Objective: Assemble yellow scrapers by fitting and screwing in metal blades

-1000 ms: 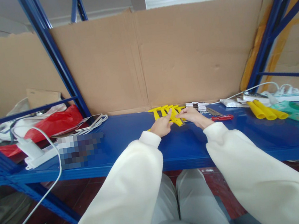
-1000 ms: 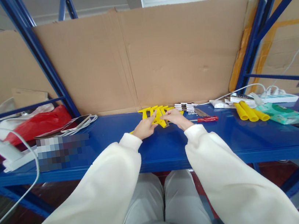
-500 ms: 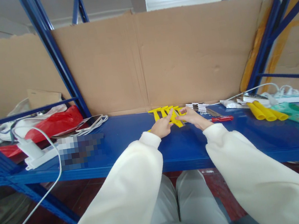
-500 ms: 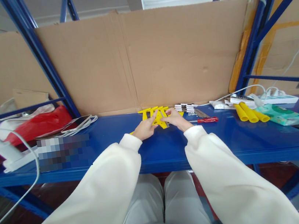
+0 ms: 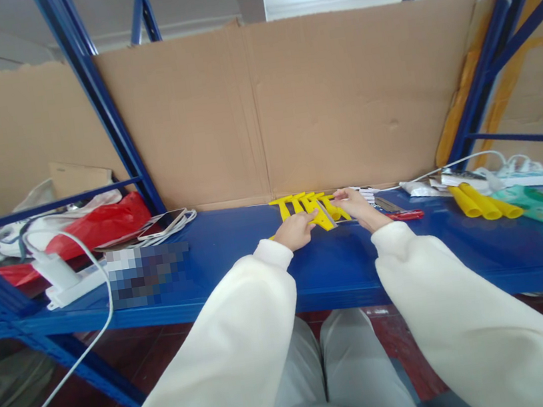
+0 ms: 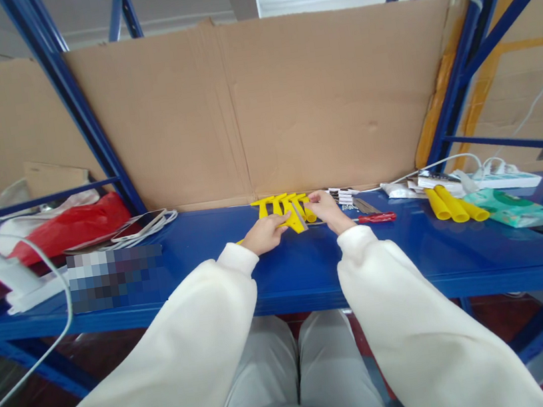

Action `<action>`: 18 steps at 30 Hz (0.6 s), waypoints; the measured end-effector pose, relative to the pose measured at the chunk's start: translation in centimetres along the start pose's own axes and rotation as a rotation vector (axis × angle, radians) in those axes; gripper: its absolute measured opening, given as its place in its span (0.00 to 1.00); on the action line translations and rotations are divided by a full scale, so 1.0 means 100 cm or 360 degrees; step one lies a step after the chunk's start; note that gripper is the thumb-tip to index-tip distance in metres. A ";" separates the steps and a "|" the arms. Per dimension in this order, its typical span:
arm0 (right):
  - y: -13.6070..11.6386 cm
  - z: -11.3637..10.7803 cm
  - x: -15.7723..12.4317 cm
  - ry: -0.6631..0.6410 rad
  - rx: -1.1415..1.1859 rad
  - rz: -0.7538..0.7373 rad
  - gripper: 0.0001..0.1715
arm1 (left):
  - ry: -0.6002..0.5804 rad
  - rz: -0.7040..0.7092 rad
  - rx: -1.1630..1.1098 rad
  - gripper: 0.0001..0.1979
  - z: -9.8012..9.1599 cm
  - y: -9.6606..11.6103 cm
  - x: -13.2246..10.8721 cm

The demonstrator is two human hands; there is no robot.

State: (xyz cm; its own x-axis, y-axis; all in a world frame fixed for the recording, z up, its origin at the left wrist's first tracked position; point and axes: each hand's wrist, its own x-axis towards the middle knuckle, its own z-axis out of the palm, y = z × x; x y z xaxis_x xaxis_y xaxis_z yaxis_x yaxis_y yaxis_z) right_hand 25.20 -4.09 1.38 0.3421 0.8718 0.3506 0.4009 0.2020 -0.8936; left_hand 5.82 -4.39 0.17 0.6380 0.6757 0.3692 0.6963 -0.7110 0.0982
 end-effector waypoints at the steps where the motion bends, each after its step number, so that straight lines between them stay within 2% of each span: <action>1: 0.004 -0.007 0.005 0.0066 -0.0076 -0.0044 0.09 | 0.0002 -0.0005 0.0001 0.24 0.000 0.000 0.000; 4: 0.017 -0.035 0.018 0.0340 -0.0502 -0.0054 0.11 | 0.0008 -0.0017 -0.0002 0.24 -0.001 0.001 -0.001; 6: 0.025 -0.053 0.023 0.0410 -0.0742 0.0042 0.12 | 0.0012 -0.0024 -0.0002 0.24 -0.001 0.002 -0.002; 9: 0.029 -0.072 0.025 0.0237 -0.1167 0.0299 0.16 | 0.0005 -0.0034 0.0003 0.24 0.000 0.002 -0.002; 12: 0.025 -0.079 0.022 -0.0006 -0.1505 0.0494 0.24 | 0.0004 -0.0036 -0.0009 0.24 -0.001 0.003 -0.002; 14: 0.022 -0.078 0.020 -0.0121 -0.1626 0.0524 0.27 | 0.0000 -0.0041 -0.0013 0.24 -0.001 0.003 -0.002; 18: 0.023 -0.070 0.017 -0.0274 -0.1727 0.0406 0.28 | -0.0033 -0.0063 0.0015 0.24 -0.001 0.004 -0.002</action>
State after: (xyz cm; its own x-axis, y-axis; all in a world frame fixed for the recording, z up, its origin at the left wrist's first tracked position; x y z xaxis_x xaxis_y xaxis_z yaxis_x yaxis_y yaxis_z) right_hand 32.67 -5.26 1.93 0.4313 0.8991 0.0742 0.8915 -0.4122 -0.1878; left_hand 5.89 -4.85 0.24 0.6165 0.7072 0.3461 0.7242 -0.6819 0.1033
